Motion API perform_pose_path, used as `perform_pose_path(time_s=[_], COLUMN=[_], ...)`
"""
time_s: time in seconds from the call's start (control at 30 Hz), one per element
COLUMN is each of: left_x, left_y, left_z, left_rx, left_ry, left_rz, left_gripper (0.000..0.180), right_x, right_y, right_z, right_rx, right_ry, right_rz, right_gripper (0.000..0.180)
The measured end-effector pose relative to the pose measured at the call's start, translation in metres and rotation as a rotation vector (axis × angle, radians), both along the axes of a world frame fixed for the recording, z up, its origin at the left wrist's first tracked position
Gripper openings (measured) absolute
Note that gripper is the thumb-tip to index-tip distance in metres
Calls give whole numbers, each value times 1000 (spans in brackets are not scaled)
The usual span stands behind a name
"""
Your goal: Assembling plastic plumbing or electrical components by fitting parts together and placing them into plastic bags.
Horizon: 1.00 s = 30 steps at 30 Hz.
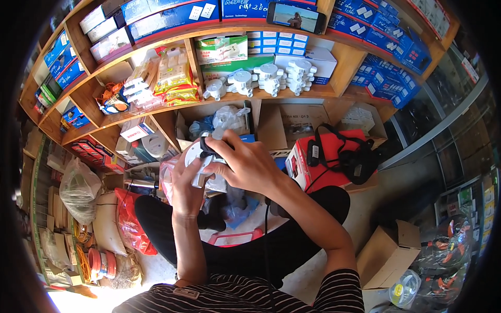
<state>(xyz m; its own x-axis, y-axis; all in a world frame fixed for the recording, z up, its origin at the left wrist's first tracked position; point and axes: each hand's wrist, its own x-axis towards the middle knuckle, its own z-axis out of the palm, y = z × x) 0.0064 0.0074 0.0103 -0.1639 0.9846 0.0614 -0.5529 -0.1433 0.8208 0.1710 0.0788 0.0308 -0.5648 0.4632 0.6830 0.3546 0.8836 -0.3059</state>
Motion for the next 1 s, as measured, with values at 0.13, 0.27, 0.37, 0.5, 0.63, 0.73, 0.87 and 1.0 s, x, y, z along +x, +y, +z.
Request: perform_pose_path(time_s=[0.13, 0.27, 0.37, 0.5, 0.63, 0.73, 0.87, 1.0], left_x=[4, -13, -16, 13, 0, -2, -7, 7], left_y=[5, 16, 16, 6, 9, 6, 8, 4], left_z=[-6, -36, -51, -45, -59, -50, -49, -31], left_rx=[39, -69, 47, 187, 257, 305, 342, 319], left_ry=[12, 202, 108, -318, -447, -556, -800, -1000], left_rz=[-14, 161, -52, -337, -243, -235, -368, -413], left_gripper=[53, 54, 55, 89, 74, 67, 66, 77], right_x=[5, 3, -4, -5, -10, -13, -15, -10], right_y=[8, -4, -7, 0, 6, 1, 0, 2], right_z=[-4, 16, 15, 2, -6, -5, 2, -1], right_rx=[49, -88, -293, 39, -5, 15, 88, 191], right_ry=[27, 119, 343, -235, -230, -200, -147, 50], right_rz=[-13, 3, 94, -32, 33, 64, 31, -51], right_gripper=[23, 13, 29, 52, 64, 72, 74, 49])
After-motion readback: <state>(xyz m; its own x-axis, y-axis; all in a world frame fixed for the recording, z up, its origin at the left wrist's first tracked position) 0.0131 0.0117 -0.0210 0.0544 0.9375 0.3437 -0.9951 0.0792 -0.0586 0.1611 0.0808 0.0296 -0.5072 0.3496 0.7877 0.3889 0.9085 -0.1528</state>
